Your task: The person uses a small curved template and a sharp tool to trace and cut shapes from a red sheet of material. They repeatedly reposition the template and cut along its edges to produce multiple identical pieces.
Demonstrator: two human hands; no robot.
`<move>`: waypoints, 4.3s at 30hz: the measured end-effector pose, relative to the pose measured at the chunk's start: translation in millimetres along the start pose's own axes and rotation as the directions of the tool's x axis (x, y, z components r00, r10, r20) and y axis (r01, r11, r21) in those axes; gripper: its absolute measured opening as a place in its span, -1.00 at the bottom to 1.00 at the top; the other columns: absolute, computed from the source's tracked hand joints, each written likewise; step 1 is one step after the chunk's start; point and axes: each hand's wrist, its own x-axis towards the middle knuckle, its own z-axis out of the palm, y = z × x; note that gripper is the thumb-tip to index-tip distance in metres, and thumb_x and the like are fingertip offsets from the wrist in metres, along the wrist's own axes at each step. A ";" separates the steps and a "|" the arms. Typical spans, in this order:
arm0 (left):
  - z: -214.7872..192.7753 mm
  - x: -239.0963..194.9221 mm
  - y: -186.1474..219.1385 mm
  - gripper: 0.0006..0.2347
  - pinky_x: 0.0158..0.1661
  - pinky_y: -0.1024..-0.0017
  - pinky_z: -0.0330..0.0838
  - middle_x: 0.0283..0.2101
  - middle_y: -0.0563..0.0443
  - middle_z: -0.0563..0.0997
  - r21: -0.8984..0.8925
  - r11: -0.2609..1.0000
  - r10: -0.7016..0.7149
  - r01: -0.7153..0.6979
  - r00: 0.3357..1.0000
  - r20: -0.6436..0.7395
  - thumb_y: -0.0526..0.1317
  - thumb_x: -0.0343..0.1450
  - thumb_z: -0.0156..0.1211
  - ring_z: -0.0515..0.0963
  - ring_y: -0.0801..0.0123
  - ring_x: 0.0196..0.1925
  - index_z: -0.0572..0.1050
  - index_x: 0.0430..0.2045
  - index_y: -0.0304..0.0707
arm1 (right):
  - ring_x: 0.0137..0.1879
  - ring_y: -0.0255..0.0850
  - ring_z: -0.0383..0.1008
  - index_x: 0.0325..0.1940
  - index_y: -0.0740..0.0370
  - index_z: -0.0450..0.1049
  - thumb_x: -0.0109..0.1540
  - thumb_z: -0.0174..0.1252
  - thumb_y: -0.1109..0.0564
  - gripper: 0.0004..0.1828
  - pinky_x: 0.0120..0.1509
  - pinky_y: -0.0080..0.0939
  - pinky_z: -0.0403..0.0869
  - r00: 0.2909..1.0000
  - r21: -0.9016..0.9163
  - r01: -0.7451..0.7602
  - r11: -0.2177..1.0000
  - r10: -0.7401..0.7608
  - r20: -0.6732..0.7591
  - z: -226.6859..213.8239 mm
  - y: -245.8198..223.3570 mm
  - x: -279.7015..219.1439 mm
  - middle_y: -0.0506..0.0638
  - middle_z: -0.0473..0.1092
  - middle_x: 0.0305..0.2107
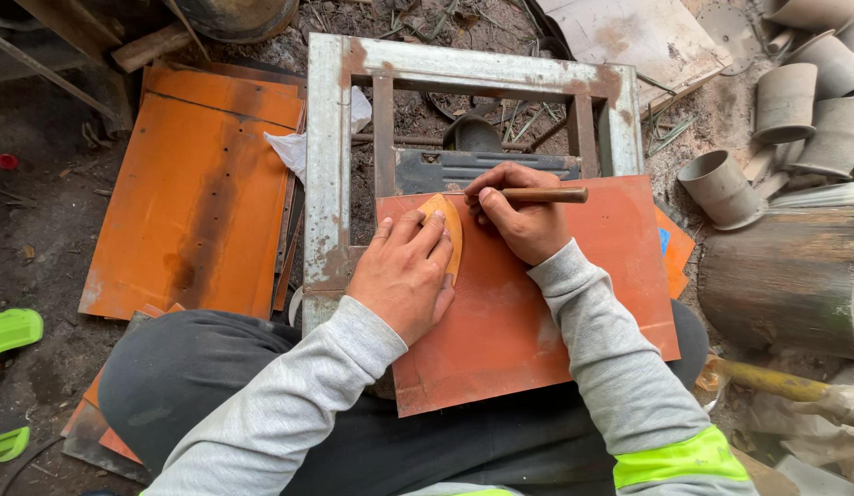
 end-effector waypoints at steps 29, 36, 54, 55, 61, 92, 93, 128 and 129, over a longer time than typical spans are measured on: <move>7.4 -2.0 -7.6 -0.56 0.32 -0.21 0.07 0.17 -0.05 0.50 0.017 1.000 -0.026 0.027 0.999 -0.033 -0.03 0.25 0.33 0.38 0.12 0.25 0.52 -0.04 -0.23 | -0.35 -0.28 0.50 -0.28 0.40 0.56 0.17 0.01 0.36 -0.81 -0.23 -0.30 0.48 0.971 -0.156 -0.071 0.985 0.033 -0.236 45.9 -43.8 -122.4 0.08 0.55 -0.44; 10.0 -0.7 -17.9 -0.76 0.32 -0.13 0.09 0.07 0.04 0.54 -0.067 0.998 0.006 -0.010 0.998 -0.061 -0.15 0.32 0.29 0.41 0.13 0.22 0.64 -0.14 0.01 | -0.24 -0.26 0.54 -0.15 0.35 0.56 0.22 0.09 0.34 -0.82 -0.11 -0.32 0.51 0.983 -0.251 0.089 0.964 -0.126 -0.135 46.1 -46.9 -139.9 0.10 0.57 -0.27; 7.9 2.9 -18.2 -0.82 0.29 0.03 0.17 -0.07 0.05 0.55 -0.048 0.998 0.032 -0.037 0.995 -0.097 -0.18 0.27 0.33 0.44 0.14 0.14 0.70 -0.29 -0.04 | -0.15 -0.03 0.58 -0.18 0.37 0.53 0.12 0.15 0.39 -0.81 -0.04 -0.16 0.55 0.943 -0.504 0.284 0.815 -0.333 -0.006 67.7 -59.5 -115.4 0.17 0.55 -0.22; 7.6 2.8 -17.8 -0.81 0.29 0.02 0.17 -0.06 0.05 0.54 -0.046 0.998 0.034 -0.038 0.995 -0.093 -0.17 0.27 0.33 0.44 0.13 0.14 0.69 -0.28 -0.04 | -0.15 -0.03 0.58 -0.19 0.37 0.52 0.12 0.15 0.39 -0.81 -0.04 -0.16 0.56 0.942 -0.501 0.287 0.816 -0.336 -0.007 67.4 -59.5 -115.0 0.17 0.55 -0.23; 8.2 2.4 -15.1 -0.78 0.29 -0.17 0.14 -0.02 0.02 0.53 -0.032 0.999 0.012 -0.015 0.997 -0.073 -0.17 0.24 0.35 0.43 0.10 0.17 0.68 -0.26 -0.02 | -0.21 -0.05 0.56 -0.23 0.38 0.51 0.11 0.13 0.40 -0.84 -0.13 -0.19 0.55 0.945 -0.498 0.255 0.829 -0.322 -0.053 64.0 -53.4 -122.0 0.15 0.52 -0.32; 29.7 -8.3 34.5 -0.81 0.26 -0.20 0.24 0.19 -0.37 0.45 0.062 0.987 -0.132 0.150 0.965 -0.228 -0.30 0.34 0.18 0.37 -0.15 0.33 0.51 -0.20 -0.28 | -0.34 -0.41 0.51 -0.23 0.32 0.40 0.39 0.12 0.09 -0.77 -0.26 -0.33 0.54 0.970 -0.240 -0.048 0.970 0.102 0.219 35.7 -14.8 49.7 -0.09 0.47 -0.46; 29.1 -7.7 34.5 -0.81 0.26 -0.21 0.23 0.19 -0.37 0.45 0.063 0.987 -0.133 0.150 0.965 -0.224 -0.30 0.34 0.18 0.37 -0.15 0.33 0.51 -0.20 -0.28 | -0.35 -0.42 0.51 -0.23 0.32 0.40 0.38 0.12 0.09 -0.78 -0.26 -0.33 0.54 0.969 -0.218 -0.055 0.974 0.104 0.222 36.6 -15.6 49.3 -0.10 0.46 -0.46; 26.1 -16.4 0.7 -0.15 0.44 -0.13 -0.26 0.26 -0.07 0.39 -0.232 0.931 -0.328 0.283 0.926 -0.186 -0.06 0.12 0.45 0.14 -0.11 0.42 0.04 0.27 -0.19 | -0.37 -0.32 0.57 -0.08 0.37 0.52 0.31 0.16 0.13 -0.77 -0.30 -0.26 0.53 0.980 -0.395 -0.026 0.918 0.100 0.169 42.1 -55.1 -20.9 0.04 0.57 -0.46; 25.4 -16.7 1.4 -0.15 0.44 -0.13 -0.26 0.26 -0.06 0.39 -0.231 0.931 -0.329 0.283 0.925 -0.192 -0.06 0.12 0.45 0.15 -0.11 0.41 0.04 0.28 -0.21 | -0.39 -0.32 0.55 -0.09 0.38 0.51 0.31 0.16 0.14 -0.78 -0.31 -0.26 0.51 0.979 -0.391 -0.024 0.920 0.101 0.178 41.3 -55.9 -20.1 0.03 0.56 -0.48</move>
